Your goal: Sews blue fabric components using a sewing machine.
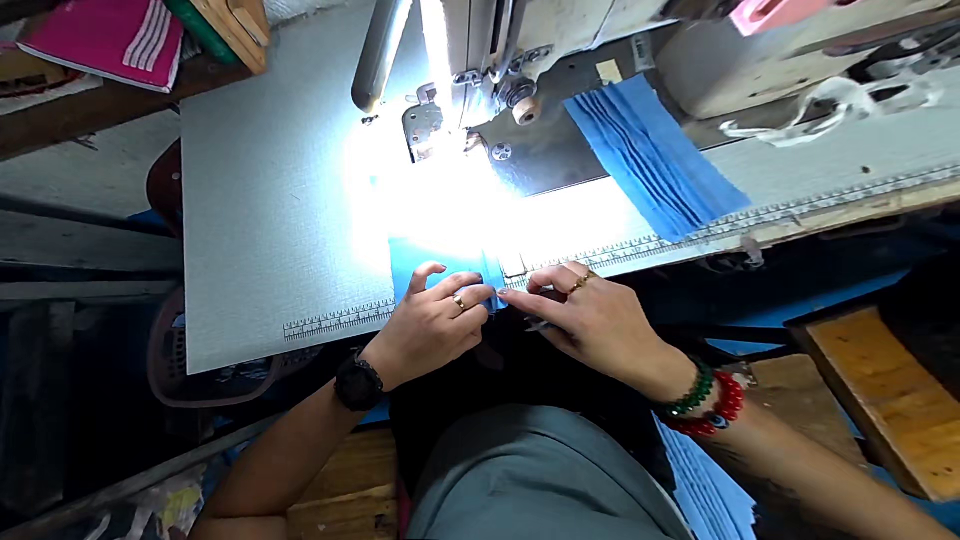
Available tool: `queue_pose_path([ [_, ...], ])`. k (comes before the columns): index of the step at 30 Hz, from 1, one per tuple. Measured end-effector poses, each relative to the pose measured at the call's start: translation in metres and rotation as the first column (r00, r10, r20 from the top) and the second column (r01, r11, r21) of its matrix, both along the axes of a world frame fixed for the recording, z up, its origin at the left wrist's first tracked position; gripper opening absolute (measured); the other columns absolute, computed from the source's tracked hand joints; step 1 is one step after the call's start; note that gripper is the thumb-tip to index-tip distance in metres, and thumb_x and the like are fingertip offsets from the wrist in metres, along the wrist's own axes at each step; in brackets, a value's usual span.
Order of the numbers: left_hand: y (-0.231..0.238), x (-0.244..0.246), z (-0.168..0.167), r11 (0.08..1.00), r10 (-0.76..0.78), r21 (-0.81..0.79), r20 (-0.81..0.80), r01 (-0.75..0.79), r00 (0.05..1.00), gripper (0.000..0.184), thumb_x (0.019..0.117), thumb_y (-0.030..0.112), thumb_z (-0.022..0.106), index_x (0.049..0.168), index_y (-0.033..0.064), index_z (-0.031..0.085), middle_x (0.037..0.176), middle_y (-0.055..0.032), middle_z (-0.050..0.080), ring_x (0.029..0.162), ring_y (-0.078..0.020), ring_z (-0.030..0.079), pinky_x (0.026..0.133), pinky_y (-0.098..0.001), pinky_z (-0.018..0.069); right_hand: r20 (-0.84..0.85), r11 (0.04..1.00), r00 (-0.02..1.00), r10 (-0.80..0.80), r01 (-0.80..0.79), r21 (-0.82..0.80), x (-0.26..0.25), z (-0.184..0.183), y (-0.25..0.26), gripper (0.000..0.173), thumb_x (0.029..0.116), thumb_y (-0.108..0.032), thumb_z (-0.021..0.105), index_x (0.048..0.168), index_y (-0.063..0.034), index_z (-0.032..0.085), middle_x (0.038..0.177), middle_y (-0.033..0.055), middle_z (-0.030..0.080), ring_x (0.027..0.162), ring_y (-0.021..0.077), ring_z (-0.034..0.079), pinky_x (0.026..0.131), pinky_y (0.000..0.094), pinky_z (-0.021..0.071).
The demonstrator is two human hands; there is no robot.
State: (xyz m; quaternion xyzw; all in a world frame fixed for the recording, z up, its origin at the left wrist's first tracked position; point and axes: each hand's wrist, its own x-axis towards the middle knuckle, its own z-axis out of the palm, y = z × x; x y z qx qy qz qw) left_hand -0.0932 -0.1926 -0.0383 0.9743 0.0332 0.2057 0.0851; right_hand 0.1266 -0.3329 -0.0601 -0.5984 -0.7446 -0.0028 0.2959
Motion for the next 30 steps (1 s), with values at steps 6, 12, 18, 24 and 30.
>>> queue_pose_path([
  [6,0.0,0.001,-0.002,1.0,0.018,-0.016,-0.009,-0.018,1.0,0.014,0.1001,0.02,0.059,0.098,0.0157,0.072,0.121,0.0016,0.073,0.126,-0.0129,0.06,0.114,-0.0467,0.0316,0.008,0.988,0.998,-0.062,0.061,0.139,-0.005,-0.022,0.0,0.029,0.101,-0.021,0.058,0.124,-0.03,0.075,0.102,0.0091,0.068,0.085,0.0265,0.062,0.064,0.0374,0.0468],
  [12,-0.004,0.006,-0.003,0.999,0.032,0.022,0.025,-0.033,0.999,0.019,0.102,0.017,0.06,0.108,0.0166,0.078,0.115,0.0021,0.075,0.118,-0.0134,0.063,0.104,-0.0431,0.0378,-0.028,0.992,0.998,-0.047,0.05,0.115,-0.008,-0.015,0.0,0.026,0.1,-0.02,0.059,0.117,-0.0246,0.077,0.099,0.008,0.069,0.085,0.0259,0.064,0.064,0.0369,0.0491],
  [18,0.006,0.012,0.009,0.998,0.065,0.021,-0.062,-0.063,0.996,0.022,0.1044,0.018,0.055,0.108,0.018,0.076,0.116,0.0044,0.074,0.118,-0.0112,0.063,0.105,-0.0418,0.0384,0.018,0.999,0.999,-0.035,0.035,-0.032,-0.002,0.007,0.009,0.028,0.1017,-0.028,0.057,0.122,-0.0254,0.075,0.104,0.0096,0.071,0.082,0.0283,0.065,0.058,0.0393,0.0493],
  [24,0.045,0.028,0.019,0.999,0.031,0.033,-0.115,-0.027,0.993,0.022,0.1028,0.018,0.056,0.106,0.0161,0.078,0.115,0.0022,0.075,0.117,-0.0147,0.066,0.102,-0.0473,0.0423,0.063,0.998,0.997,-0.033,0.037,-0.056,0.01,0.018,0.045,0.028,0.0988,-0.024,0.057,0.118,-0.0225,0.078,0.095,0.01,0.066,0.083,0.0319,0.063,0.056,0.0409,0.0471],
  [30,0.081,0.043,0.021,1.0,0.022,0.002,-0.104,-0.022,0.994,0.022,0.1026,0.016,0.056,0.107,0.0138,0.077,0.117,-0.0016,0.074,0.113,-0.0195,0.066,0.097,-0.05,0.0416,0.122,0.993,0.992,-0.042,0.055,-0.106,0.022,0.029,0.081,0.026,0.0929,-0.02,0.064,0.115,-0.0187,0.077,0.102,0.015,0.068,0.094,0.037,0.066,0.061,0.0469,0.0502],
])
